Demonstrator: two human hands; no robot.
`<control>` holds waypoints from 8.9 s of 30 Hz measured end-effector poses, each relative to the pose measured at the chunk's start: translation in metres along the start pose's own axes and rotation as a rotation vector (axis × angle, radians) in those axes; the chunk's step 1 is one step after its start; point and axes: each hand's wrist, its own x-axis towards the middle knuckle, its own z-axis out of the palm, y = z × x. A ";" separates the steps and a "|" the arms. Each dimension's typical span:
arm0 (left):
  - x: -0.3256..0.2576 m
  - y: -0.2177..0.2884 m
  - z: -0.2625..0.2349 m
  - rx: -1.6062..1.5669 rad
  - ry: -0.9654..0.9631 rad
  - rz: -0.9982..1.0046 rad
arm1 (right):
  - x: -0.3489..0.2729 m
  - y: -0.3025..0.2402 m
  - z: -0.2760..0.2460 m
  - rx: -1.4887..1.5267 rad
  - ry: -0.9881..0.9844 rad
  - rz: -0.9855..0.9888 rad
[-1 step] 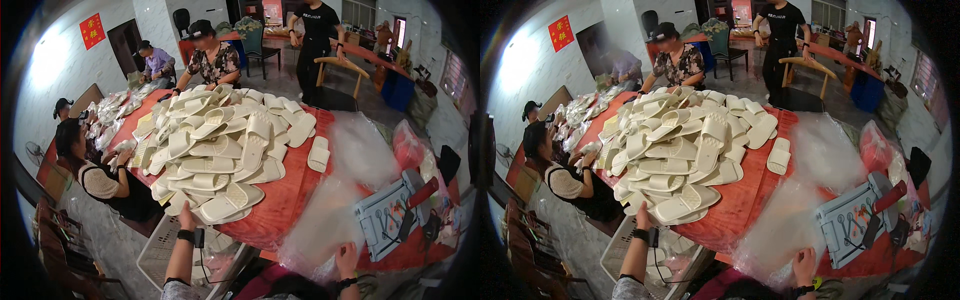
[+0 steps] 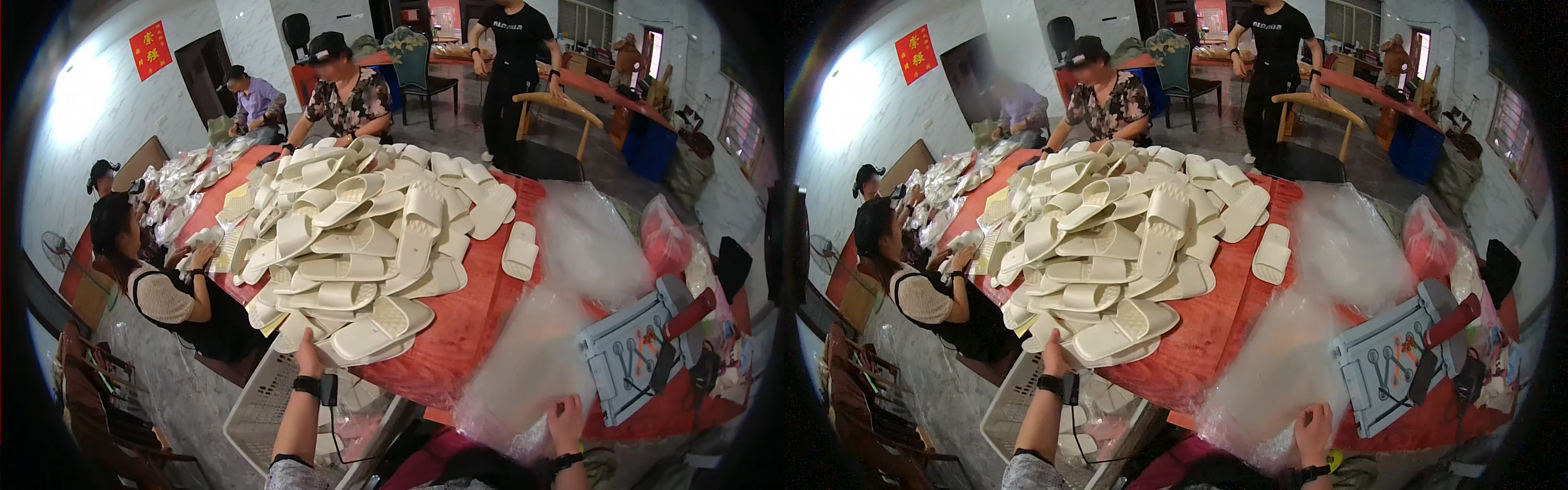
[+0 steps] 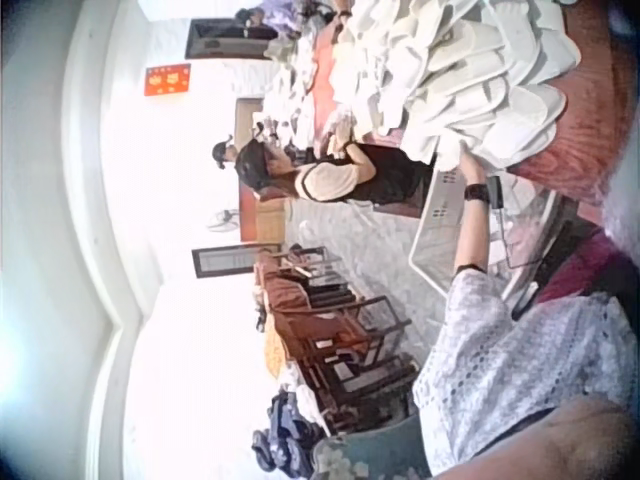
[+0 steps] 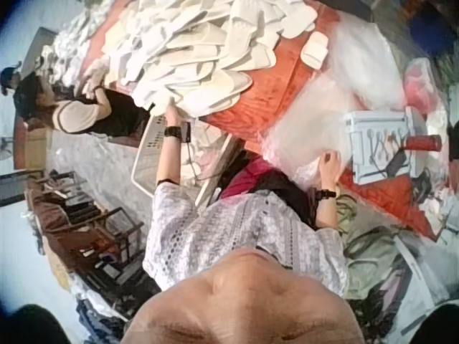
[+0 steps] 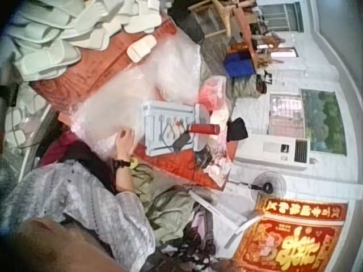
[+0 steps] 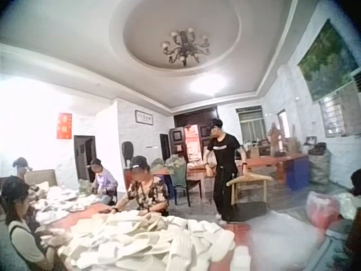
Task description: Placing pairs of slippers into plastic bags at a factory production table.
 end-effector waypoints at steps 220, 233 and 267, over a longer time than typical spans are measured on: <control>-0.401 -0.032 0.212 0.691 -1.794 0.975 | -0.026 -0.031 -0.076 -0.010 -0.121 -0.073; -0.383 -0.008 0.173 0.627 -1.876 0.822 | 0.060 -0.068 0.026 0.120 0.064 0.022; -0.301 -0.073 0.079 0.793 -1.067 0.196 | -0.026 0.039 -0.047 0.117 -0.221 -0.235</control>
